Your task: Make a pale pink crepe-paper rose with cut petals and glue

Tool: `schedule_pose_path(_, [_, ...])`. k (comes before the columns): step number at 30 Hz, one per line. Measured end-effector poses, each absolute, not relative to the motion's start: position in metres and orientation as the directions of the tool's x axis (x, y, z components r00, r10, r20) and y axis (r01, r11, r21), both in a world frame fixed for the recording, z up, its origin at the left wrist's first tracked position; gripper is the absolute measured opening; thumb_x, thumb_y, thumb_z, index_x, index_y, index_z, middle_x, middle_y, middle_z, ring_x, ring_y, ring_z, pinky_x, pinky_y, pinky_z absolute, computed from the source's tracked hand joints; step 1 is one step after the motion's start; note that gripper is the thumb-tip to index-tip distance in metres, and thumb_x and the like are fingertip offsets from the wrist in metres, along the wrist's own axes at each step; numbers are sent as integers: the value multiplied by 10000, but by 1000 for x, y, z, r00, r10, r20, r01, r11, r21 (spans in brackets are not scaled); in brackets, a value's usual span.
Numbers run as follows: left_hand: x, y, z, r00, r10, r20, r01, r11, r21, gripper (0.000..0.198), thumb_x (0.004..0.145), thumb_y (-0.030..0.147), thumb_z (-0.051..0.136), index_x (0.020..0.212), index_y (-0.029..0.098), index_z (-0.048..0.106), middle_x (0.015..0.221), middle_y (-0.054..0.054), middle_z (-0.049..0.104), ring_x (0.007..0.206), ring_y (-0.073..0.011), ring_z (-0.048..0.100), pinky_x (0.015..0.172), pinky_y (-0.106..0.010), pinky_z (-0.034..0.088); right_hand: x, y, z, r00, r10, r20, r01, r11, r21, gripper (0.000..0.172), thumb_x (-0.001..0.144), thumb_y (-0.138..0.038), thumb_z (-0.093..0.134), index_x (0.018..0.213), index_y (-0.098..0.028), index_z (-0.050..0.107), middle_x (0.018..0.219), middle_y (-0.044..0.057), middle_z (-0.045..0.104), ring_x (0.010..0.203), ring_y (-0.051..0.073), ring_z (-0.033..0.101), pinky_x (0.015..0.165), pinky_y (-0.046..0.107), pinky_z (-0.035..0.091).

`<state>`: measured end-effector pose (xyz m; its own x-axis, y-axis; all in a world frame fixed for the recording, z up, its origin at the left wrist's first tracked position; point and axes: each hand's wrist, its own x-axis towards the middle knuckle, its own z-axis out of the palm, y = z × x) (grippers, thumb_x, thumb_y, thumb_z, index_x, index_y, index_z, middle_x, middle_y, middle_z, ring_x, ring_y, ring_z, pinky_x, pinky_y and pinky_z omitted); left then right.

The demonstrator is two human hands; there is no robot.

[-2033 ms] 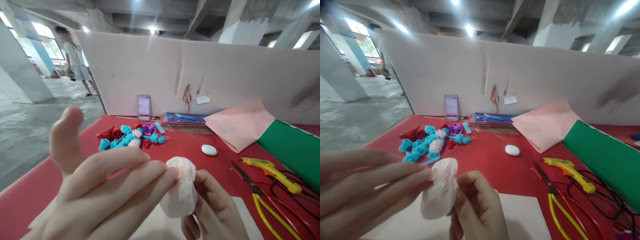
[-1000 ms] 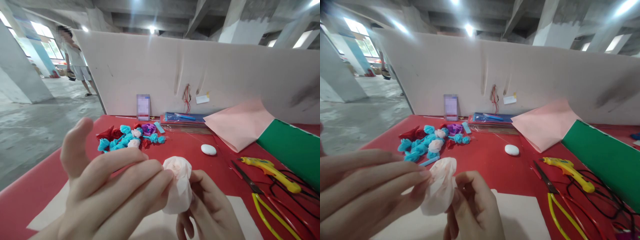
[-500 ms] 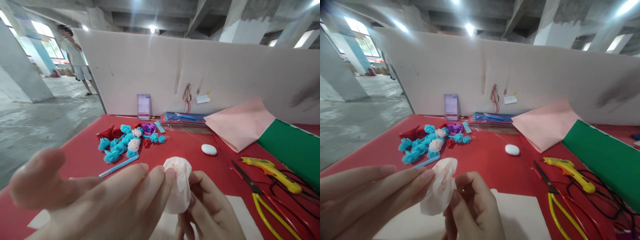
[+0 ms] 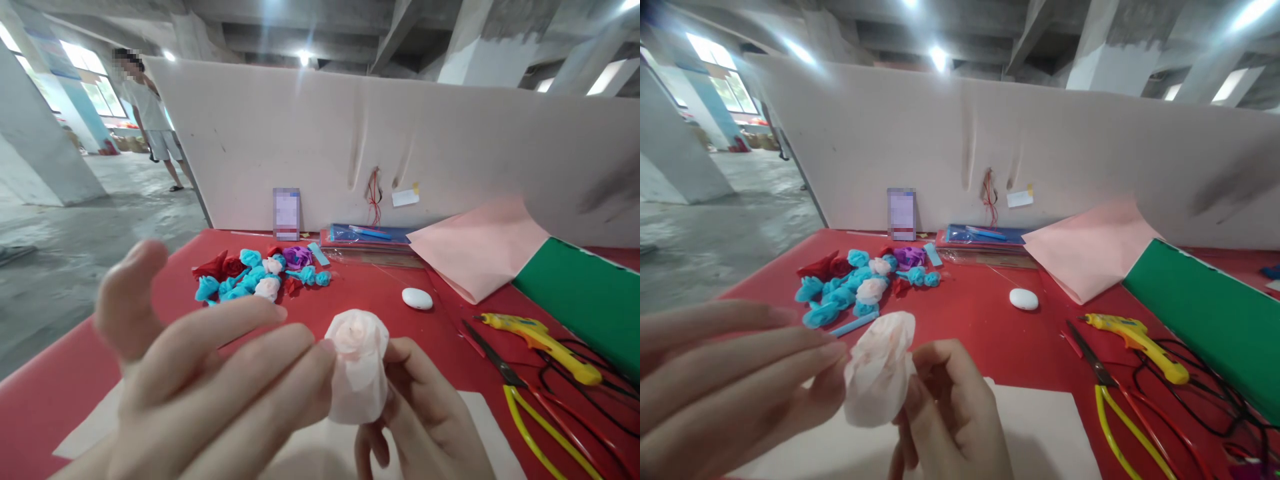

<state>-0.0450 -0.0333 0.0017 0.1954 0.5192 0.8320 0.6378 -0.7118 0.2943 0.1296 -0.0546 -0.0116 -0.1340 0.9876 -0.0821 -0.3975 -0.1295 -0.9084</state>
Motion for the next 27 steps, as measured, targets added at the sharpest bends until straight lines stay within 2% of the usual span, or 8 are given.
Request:
schedule_pose_path(1, [-39,-27,15,229,359,905,657,-743,128,231,626,120,663,669,339,605,550,144,645,630,-164,572,1120,-482,193,133,-52,-11,-116,993,-16,-351,-56,-935,312,759,-485,641,804,-186,566,590,-55,472,438,28,386,415,141,374])
schedule_pose_path(3, [-33,-16,34,306,318,897,614,-787,69,223,646,83,602,642,301,553,519,132,613,562,-131,542,1082,-459,285,141,-43,-7,-122,987,105,-219,76,-973,227,810,-420,605,833,-194,601,638,-29,524,495,49,422,449,147,381])
schedule_pose_path(6, [-35,-6,40,335,452,826,576,-792,200,196,771,78,503,799,258,576,734,45,649,736,-136,579,949,-375,417,155,-28,2,-229,958,176,-32,173,-984,111,852,-288,560,845,-199,627,722,-9,591,628,76,495,569,157,416])
schedule_pose_path(9, [-39,0,35,372,633,679,521,-747,412,203,842,111,462,890,252,600,883,23,653,887,-138,579,750,-246,474,167,-14,10,-389,910,141,12,158,-987,111,840,-259,561,812,-189,642,737,-13,591,683,89,523,622,170,424])
schedule_pose_path(12, [-39,3,31,417,761,497,432,-647,628,166,849,193,490,833,281,631,860,44,655,865,-138,597,683,-201,489,173,-3,12,-490,870,61,-8,65,-998,106,819,-256,590,786,-176,651,730,-20,580,667,79,519,601,162,413])
schedule_pose_path(15, [-36,4,32,459,803,380,338,-554,761,173,850,241,495,758,286,634,776,52,630,750,-124,604,610,-178,491,176,3,9,-526,850,-24,-27,-44,-999,105,799,-254,609,777,-164,658,729,-14,585,652,75,516,570,157,385])
schedule_pose_path(23, [-32,-4,30,496,820,286,298,-471,830,119,826,248,541,767,299,631,763,61,617,729,-112,594,655,-188,460,181,6,4,-599,800,-2,-93,-72,-993,94,796,-239,599,792,-175,667,704,-31,567,604,58,474,523,140,340])
schedule_pose_path(27, [-29,-6,33,513,811,281,267,-462,845,81,802,247,582,747,277,633,785,61,621,740,-100,590,704,-166,446,184,7,8,-631,775,9,-19,-4,-1000,62,813,-195,591,815,-174,650,761,-28,580,662,62,492,573,140,369])
